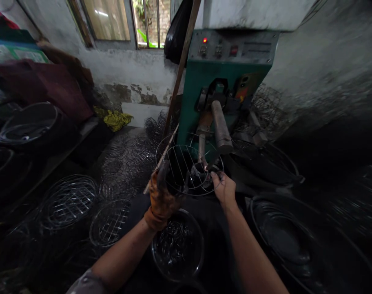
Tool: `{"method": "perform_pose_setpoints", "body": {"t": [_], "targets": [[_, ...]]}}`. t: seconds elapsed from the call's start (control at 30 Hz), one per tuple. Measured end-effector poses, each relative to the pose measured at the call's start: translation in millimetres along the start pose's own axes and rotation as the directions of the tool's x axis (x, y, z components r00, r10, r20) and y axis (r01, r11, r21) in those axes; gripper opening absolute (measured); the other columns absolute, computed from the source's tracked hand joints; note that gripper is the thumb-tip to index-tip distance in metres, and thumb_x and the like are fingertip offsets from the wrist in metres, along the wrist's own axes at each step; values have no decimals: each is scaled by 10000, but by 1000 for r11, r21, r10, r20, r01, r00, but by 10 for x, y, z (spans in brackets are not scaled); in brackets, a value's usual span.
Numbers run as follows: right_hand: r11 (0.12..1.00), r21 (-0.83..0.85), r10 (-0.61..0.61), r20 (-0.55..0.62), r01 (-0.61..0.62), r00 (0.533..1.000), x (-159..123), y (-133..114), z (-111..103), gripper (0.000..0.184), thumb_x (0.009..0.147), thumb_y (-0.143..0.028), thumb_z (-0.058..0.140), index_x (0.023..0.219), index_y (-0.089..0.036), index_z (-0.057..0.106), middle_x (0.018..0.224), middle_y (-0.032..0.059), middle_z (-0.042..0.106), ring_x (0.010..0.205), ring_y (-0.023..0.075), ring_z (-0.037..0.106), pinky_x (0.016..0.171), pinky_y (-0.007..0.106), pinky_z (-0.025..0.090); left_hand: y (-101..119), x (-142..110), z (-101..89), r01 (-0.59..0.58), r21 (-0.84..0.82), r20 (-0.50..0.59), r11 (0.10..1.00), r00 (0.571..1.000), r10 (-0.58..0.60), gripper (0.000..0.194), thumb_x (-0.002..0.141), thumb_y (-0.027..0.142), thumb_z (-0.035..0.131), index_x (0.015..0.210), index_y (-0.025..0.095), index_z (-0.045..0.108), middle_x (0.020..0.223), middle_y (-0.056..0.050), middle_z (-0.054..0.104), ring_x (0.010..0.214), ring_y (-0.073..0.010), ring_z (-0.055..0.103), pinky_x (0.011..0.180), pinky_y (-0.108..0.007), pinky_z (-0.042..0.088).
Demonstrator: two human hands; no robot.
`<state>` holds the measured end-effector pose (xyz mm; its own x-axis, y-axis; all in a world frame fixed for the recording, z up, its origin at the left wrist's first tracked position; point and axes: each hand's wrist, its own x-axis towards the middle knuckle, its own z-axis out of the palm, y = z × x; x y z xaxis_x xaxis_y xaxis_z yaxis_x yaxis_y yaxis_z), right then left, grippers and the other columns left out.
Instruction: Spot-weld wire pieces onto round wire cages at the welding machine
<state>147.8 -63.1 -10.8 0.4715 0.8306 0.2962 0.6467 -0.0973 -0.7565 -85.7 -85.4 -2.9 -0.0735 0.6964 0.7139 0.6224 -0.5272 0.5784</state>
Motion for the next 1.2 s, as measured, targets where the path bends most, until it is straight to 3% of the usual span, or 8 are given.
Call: {"method": "perform_pose_setpoints", "body": {"t": [0.23,0.5,0.73,0.97,1.2], "targets": [[998,63,8,20,-9,1000,112,134,115,757,786,-922,373,724,-222,655,602,92,674,619,249,632,623,345,476,-56,5,109,-62,125,-67,990,995,71,1045,760,435,857,1620,192,316,1449,-198,585,1278,-365,626,1074,-521,514],[997,24,-71,-11,71,997,221,192,164,791,778,-948,338,682,-226,646,698,136,728,708,284,678,702,378,524,-159,-72,187,-57,129,-43,990,997,63,1032,782,487,825,1625,200,303,1514,-200,536,1335,-370,588,1134,-514,465],[995,73,-65,-17,66,998,202,172,156,675,778,-870,419,658,-236,620,635,104,691,636,249,631,655,366,500,-145,-31,156,-122,161,-49,980,990,131,1030,791,505,809,1623,180,297,1463,-210,577,1320,-374,601,1099,-515,490],[977,207,36,54,-46,998,198,111,128,533,682,-770,556,635,-242,611,564,53,630,599,215,560,611,344,445,-137,-47,205,-105,181,-90,978,988,123,985,819,502,786,1608,159,307,1464,-226,570,1339,-372,590,1119,-522,470],[948,272,123,164,-165,979,96,85,-31,575,649,-804,619,624,-230,613,568,50,628,600,205,547,592,332,417,-168,-55,208,-113,182,-67,977,990,127,1022,808,489,792,1632,149,294,1482,-220,559,1346,-375,575,1130,-523,453]]}}
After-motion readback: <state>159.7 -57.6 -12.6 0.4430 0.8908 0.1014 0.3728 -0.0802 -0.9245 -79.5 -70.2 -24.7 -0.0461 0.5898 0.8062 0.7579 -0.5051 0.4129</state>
